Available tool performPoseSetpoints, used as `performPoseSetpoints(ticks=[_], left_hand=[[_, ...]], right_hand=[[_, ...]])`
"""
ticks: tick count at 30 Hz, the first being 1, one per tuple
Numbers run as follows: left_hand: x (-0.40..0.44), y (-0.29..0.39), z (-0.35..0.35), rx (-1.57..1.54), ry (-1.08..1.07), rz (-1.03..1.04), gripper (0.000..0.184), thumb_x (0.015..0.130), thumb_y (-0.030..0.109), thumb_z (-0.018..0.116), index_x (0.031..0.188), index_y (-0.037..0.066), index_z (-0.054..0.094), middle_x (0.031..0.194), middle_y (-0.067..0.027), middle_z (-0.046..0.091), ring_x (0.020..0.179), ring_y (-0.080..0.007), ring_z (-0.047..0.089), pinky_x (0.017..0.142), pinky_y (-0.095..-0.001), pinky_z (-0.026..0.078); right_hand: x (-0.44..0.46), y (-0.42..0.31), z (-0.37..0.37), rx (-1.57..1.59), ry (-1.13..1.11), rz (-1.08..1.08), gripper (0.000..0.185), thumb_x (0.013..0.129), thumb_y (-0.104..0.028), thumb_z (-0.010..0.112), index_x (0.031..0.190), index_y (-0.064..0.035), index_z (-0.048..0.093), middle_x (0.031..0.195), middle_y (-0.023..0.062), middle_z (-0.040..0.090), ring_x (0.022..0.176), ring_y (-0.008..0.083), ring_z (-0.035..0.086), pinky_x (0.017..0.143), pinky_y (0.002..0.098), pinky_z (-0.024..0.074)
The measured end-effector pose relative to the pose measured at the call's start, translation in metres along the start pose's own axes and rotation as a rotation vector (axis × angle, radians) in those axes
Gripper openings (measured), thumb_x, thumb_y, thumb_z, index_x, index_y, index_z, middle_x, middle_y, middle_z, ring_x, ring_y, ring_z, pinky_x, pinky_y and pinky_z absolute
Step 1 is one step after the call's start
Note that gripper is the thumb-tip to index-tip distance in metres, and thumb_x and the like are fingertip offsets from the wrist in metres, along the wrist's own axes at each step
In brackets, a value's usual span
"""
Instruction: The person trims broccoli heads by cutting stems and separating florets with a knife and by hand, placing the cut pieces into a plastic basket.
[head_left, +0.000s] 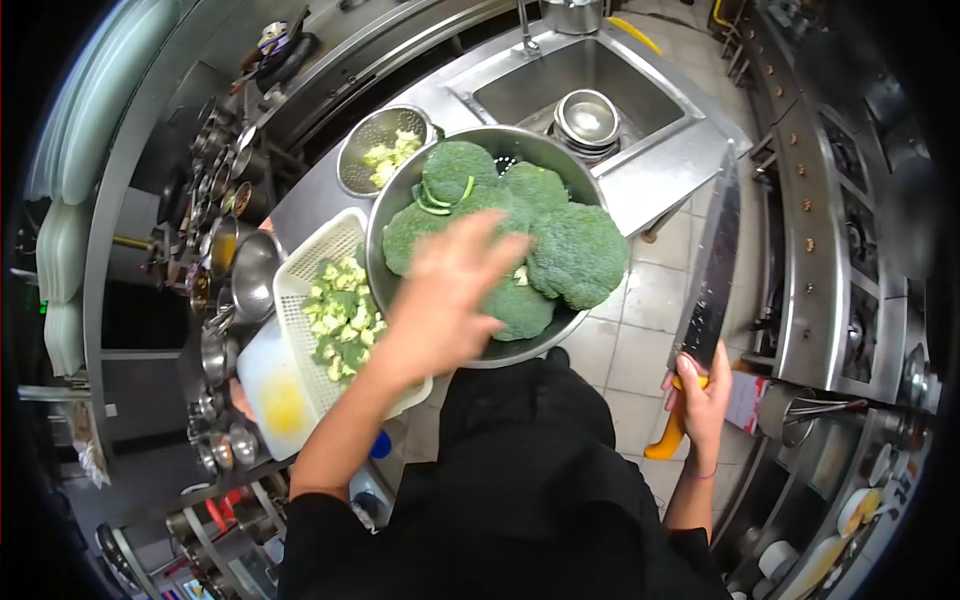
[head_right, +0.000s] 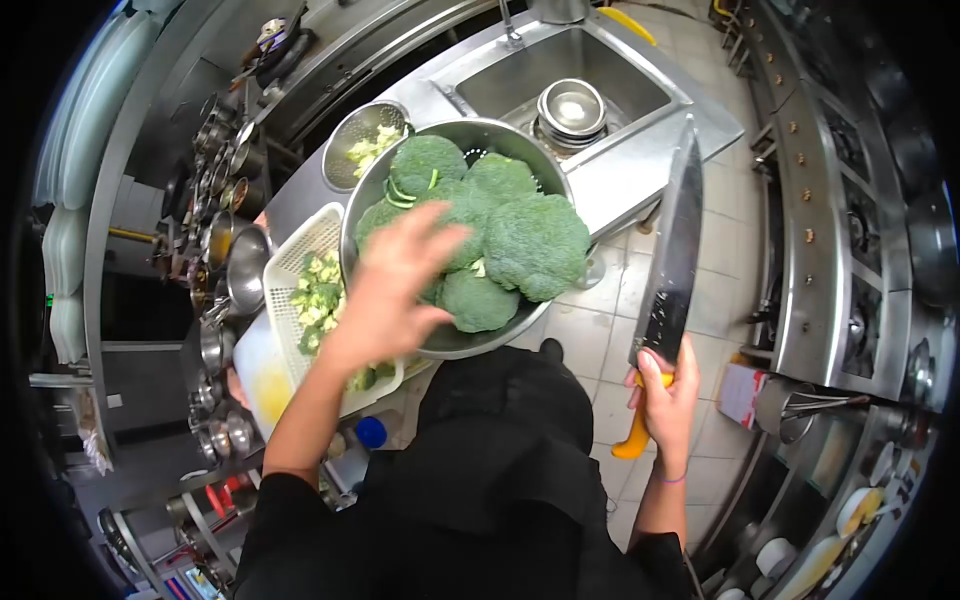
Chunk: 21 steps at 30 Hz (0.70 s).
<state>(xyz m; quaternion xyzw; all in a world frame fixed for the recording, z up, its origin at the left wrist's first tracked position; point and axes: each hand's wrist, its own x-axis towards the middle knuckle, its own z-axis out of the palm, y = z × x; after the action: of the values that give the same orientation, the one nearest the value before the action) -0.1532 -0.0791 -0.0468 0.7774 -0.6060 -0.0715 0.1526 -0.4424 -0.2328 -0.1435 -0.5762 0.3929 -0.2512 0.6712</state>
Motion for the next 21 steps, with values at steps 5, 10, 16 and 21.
performPoseSetpoints(ticks=[5,10,16,21], left_hand=[[0.072,0.02,0.087,0.328,-0.059,0.218,0.09,0.064,0.008,0.078,0.146,0.018,0.04,0.153,-0.0211,0.03,0.139,-0.0431,0.032,0.104,-0.0624,0.034],[0.069,0.002,0.054,-0.024,-0.099,0.135,0.087,0.056,0.005,0.075,0.138,0.013,0.047,0.143,-0.024,0.038,0.129,-0.043,0.042,0.1,-0.0528,0.045],[-0.04,-0.071,-0.021,-1.319,0.456,-0.141,0.11,0.057,0.015,0.085,0.15,0.009,0.028,0.149,-0.0117,0.035,0.137,-0.0285,0.038,0.115,-0.0382,0.03],[-0.2,-0.142,0.05,-1.956,0.951,-0.223,0.102,0.067,0.055,0.08,0.148,0.013,0.035,0.149,-0.0105,0.04,0.137,-0.0291,0.038,0.116,-0.0478,0.03]], right_hand=[[0.001,-0.009,0.003,-0.017,0.025,-0.052,0.037,0.095,-0.007,0.058,0.129,-0.0007,0.043,0.087,0.0079,0.06,0.064,0.0105,0.06,0.043,0.0213,0.047],[0.009,-0.01,0.011,-0.028,-0.052,-0.108,0.047,0.095,-0.007,0.06,0.136,0.0011,0.037,0.089,0.009,0.06,0.066,0.0115,0.061,0.043,0.0217,0.0474],[-0.014,-0.03,0.058,-0.073,-0.099,-0.157,0.049,0.093,-0.008,0.061,0.135,-0.0014,0.039,0.087,0.0077,0.059,0.064,0.013,0.061,0.049,0.0235,0.0488],[-0.02,-0.021,0.143,-0.039,-0.455,-0.245,0.041,0.095,-0.007,0.057,0.131,0.0032,0.04,0.087,0.0101,0.06,0.066,0.016,0.062,0.056,0.0291,0.0523]])
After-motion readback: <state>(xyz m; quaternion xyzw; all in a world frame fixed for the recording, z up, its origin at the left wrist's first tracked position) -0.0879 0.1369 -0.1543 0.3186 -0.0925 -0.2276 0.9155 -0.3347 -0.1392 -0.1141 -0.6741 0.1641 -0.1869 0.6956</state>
